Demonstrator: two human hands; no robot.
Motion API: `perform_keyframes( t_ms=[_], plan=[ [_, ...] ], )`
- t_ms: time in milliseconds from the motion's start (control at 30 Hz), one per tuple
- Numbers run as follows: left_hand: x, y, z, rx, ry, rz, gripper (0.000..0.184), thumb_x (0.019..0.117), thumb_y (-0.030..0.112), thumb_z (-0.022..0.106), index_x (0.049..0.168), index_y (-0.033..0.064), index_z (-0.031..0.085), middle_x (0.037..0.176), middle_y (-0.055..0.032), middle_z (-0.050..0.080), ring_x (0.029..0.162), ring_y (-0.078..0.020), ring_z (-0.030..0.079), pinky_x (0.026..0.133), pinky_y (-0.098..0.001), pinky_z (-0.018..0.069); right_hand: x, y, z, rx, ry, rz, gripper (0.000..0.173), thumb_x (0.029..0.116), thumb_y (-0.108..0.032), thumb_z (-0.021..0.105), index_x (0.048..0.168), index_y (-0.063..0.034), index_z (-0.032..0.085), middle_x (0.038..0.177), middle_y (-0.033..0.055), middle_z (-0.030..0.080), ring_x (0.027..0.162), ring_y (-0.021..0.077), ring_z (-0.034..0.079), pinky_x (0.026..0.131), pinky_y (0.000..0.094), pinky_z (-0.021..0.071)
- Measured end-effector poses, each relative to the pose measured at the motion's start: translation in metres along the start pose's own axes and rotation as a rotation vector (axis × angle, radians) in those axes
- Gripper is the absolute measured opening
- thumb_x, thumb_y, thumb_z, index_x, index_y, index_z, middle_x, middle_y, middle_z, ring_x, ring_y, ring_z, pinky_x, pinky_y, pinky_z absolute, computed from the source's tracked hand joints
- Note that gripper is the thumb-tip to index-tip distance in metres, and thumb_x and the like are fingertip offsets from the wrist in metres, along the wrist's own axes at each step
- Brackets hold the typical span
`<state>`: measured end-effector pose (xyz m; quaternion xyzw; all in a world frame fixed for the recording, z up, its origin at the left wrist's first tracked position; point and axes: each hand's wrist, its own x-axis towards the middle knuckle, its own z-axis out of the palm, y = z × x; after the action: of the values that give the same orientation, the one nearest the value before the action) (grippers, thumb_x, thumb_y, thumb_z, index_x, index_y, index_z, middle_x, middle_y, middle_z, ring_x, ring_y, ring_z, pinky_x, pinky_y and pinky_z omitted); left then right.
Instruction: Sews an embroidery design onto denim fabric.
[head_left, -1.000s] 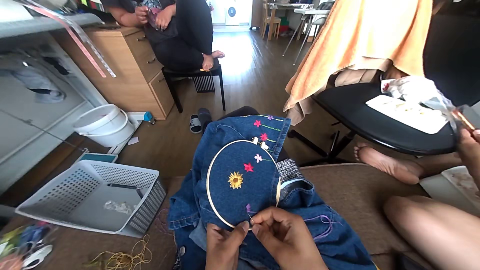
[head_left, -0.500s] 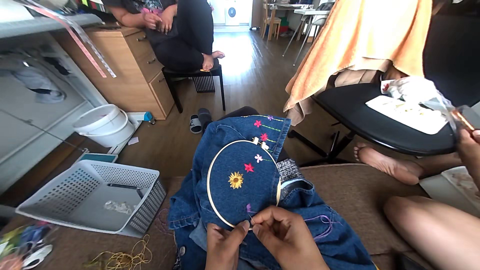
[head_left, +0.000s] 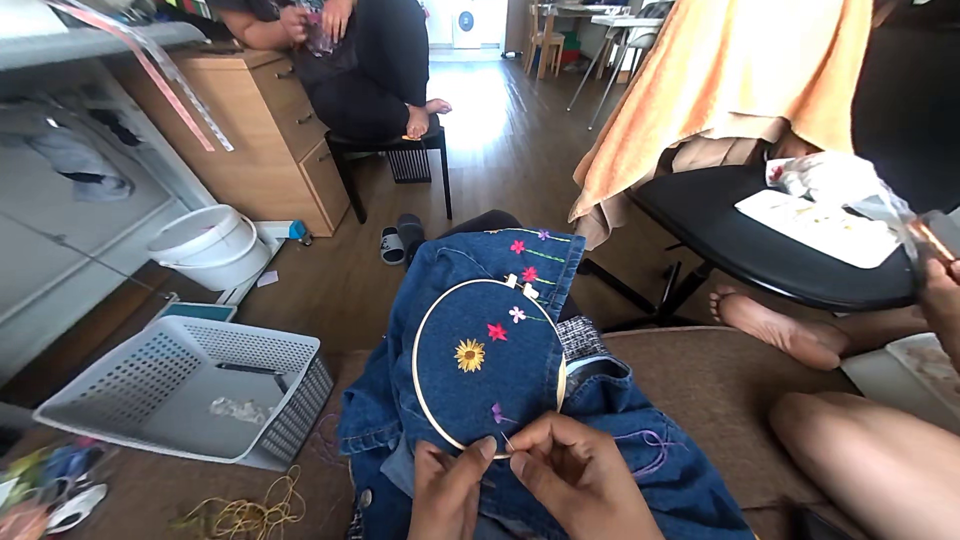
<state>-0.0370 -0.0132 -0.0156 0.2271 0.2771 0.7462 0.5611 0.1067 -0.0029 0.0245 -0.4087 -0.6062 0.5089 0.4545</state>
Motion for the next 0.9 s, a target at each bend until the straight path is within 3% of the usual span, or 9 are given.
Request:
perform_keyframes(
  t_ms=[900],
  plan=[
    [-0.0002,-0.0056,-0.0024,0.100,-0.053,0.095,0.030,0.0791,-0.009,0.072,0.102,0.0106,0.070,0.095,-0.0028,0.078,0.089,-0.0089,0.075,0.084,-0.0304,0.0622,0.0062,0.0003,0.0051,-0.067,0.048,0.027,0.005,0.0903,-0.004,0.071,0.094,-0.0040,0.073,0.075,-0.0043,0.068,0.059,-0.0014,0.058,0.054,0.0161,0.0488]
  ],
)
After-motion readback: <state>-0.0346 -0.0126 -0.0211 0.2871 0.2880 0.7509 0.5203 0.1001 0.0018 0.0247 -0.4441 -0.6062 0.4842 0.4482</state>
